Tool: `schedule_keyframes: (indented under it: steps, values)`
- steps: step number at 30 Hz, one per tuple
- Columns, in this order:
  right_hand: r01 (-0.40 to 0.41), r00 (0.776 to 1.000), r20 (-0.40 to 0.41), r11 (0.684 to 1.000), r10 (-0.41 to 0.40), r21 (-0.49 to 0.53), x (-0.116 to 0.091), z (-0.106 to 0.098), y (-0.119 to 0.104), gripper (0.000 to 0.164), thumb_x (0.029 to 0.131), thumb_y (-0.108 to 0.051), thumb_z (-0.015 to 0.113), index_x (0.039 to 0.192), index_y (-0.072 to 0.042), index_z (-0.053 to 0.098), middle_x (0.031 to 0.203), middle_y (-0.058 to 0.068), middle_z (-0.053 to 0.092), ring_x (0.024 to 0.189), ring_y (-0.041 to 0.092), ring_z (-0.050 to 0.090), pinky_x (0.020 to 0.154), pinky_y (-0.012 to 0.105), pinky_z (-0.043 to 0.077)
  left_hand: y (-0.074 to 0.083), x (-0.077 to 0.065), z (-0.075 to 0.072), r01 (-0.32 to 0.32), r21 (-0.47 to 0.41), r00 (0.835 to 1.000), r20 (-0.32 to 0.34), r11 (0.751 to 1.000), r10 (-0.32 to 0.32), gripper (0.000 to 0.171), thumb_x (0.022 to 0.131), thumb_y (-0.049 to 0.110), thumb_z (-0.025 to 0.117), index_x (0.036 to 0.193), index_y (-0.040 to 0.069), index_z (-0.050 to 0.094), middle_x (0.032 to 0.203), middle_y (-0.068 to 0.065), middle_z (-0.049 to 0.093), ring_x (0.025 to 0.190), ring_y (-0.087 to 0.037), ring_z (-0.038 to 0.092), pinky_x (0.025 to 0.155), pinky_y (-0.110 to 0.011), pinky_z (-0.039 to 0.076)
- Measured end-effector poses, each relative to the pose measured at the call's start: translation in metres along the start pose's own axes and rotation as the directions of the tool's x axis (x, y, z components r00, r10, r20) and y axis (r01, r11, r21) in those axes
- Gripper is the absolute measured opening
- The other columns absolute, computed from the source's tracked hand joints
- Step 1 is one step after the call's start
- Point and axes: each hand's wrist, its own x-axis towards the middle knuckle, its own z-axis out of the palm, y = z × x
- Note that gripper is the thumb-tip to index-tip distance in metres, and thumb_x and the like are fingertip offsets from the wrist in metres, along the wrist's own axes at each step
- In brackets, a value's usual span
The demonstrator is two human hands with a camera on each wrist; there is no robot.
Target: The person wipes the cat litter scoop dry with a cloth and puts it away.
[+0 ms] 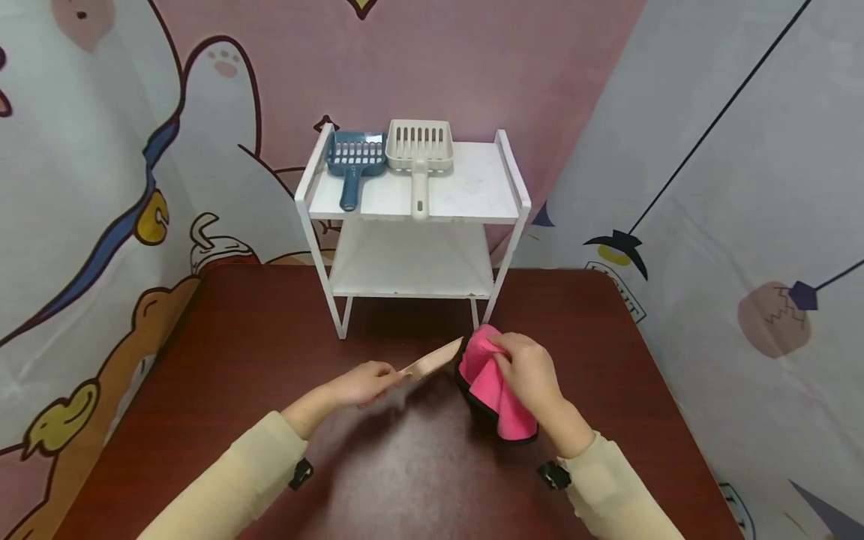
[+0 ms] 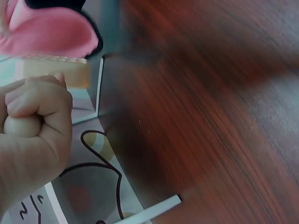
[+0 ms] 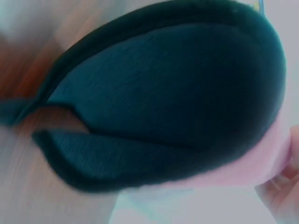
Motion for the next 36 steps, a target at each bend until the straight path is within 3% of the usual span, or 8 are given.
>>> schedule_keyframes:
  steps: [5, 9, 14, 19, 23, 25, 28, 36]
  values:
    - [0.137, 0.985, -0.107, 0.99, -0.134, 0.028, -0.001, 0.013, -0.035, 0.024, 0.069, 0.0, 0.078, 0.091, -0.004, 0.072, 0.087, 0.01, 0.071, 0.085, 0.024, 0.066, 0.075, 0.036, 0.055, 0.005, 0.006, 0.011, 0.007, 0.041, 0.999, -0.036, 0.999, -0.005, 0.031, 0.098, 0.027, 0.044, 0.099, -0.001, 0.059, 0.057, 0.003, 0.04, 0.04, -0.006, 0.028, 0.039, -0.019, 0.027]
    - [0.231, 0.968, -0.099, 0.973, -0.229, 0.007, -0.005, 0.028, -0.052, 0.023, 0.07, -0.005, 0.078, 0.092, -0.008, 0.072, 0.086, 0.005, 0.071, 0.083, 0.018, 0.066, 0.072, 0.031, 0.056, 0.011, 0.009, 0.018, -0.031, 0.128, 0.996, -0.082, 0.991, 0.042, 0.032, 0.098, 0.027, 0.044, 0.096, -0.001, 0.061, 0.058, 0.003, 0.043, 0.044, -0.007, 0.035, 0.042, -0.02, 0.032]
    - [0.187, 0.979, -0.083, 0.982, -0.188, -0.02, -0.007, 0.036, -0.051, 0.02, 0.072, -0.005, 0.076, 0.092, -0.009, 0.072, 0.087, 0.004, 0.071, 0.083, 0.017, 0.066, 0.071, 0.03, 0.056, 0.015, 0.007, 0.022, -0.109, 0.269, 0.976, -0.151, 0.957, 0.154, 0.03, 0.097, 0.023, 0.046, 0.09, 0.0, 0.064, 0.065, 0.002, 0.049, 0.058, -0.009, 0.043, 0.053, -0.02, 0.036]
    - [0.096, 0.989, -0.111, 0.995, -0.096, -0.004, -0.006, 0.035, -0.029, 0.02, 0.071, -0.001, 0.076, 0.089, -0.007, 0.072, 0.087, 0.006, 0.072, 0.086, 0.021, 0.067, 0.076, 0.035, 0.055, 0.018, 0.001, 0.021, -0.166, 0.274, 0.97, -0.129, 0.947, 0.207, 0.028, 0.096, 0.021, 0.048, 0.085, 0.001, 0.064, 0.062, 0.005, 0.043, 0.055, -0.007, 0.038, 0.051, -0.018, 0.032]
    - [0.014, 0.996, -0.085, 1.0, -0.016, -0.028, -0.004, 0.035, -0.006, 0.019, 0.073, 0.0, 0.074, 0.091, -0.005, 0.072, 0.087, 0.01, 0.071, 0.086, 0.025, 0.066, 0.075, 0.039, 0.054, 0.017, -0.003, 0.017, -0.16, 0.126, 0.987, -0.013, 0.979, 0.163, 0.033, 0.098, 0.025, 0.044, 0.087, 0.002, 0.064, 0.058, 0.006, 0.04, 0.048, -0.005, 0.033, 0.045, -0.018, 0.028]
    - [-0.032, 0.998, -0.052, 0.998, 0.03, -0.054, -0.003, 0.034, 0.005, 0.019, 0.075, 0.0, 0.072, 0.093, -0.004, 0.071, 0.087, 0.011, 0.07, 0.085, 0.026, 0.066, 0.074, 0.041, 0.054, 0.015, -0.004, 0.013, -0.113, -0.011, 0.991, 0.066, 0.993, 0.114, 0.036, 0.1, 0.028, 0.04, 0.092, 0.001, 0.063, 0.058, 0.004, 0.041, 0.045, -0.005, 0.029, 0.043, -0.019, 0.025]
    - [-0.084, 0.996, -0.021, 0.993, 0.083, -0.077, -0.004, 0.032, 0.018, 0.019, 0.076, -0.001, 0.07, 0.095, -0.004, 0.071, 0.087, 0.012, 0.07, 0.084, 0.028, 0.066, 0.073, 0.043, 0.053, 0.011, -0.004, 0.006, -0.035, -0.162, 0.987, 0.15, 0.986, 0.06, 0.038, 0.101, 0.028, 0.037, 0.101, 0.0, 0.062, 0.063, 0.002, 0.044, 0.045, -0.005, 0.027, 0.042, -0.019, 0.023]
    - [-0.069, 0.995, -0.073, 0.998, 0.068, -0.007, -0.003, 0.02, 0.01, 0.022, 0.076, -0.003, 0.072, 0.098, -0.003, 0.071, 0.093, 0.015, 0.07, 0.09, 0.03, 0.066, 0.078, 0.044, 0.053, 0.003, -0.005, 0.0, -0.052, -0.249, 0.977, 0.187, 0.967, 0.101, 0.031, 0.102, 0.026, 0.029, 0.103, 0.0, 0.047, 0.066, 0.004, 0.05, 0.047, -0.003, 0.033, 0.043, -0.016, 0.026]
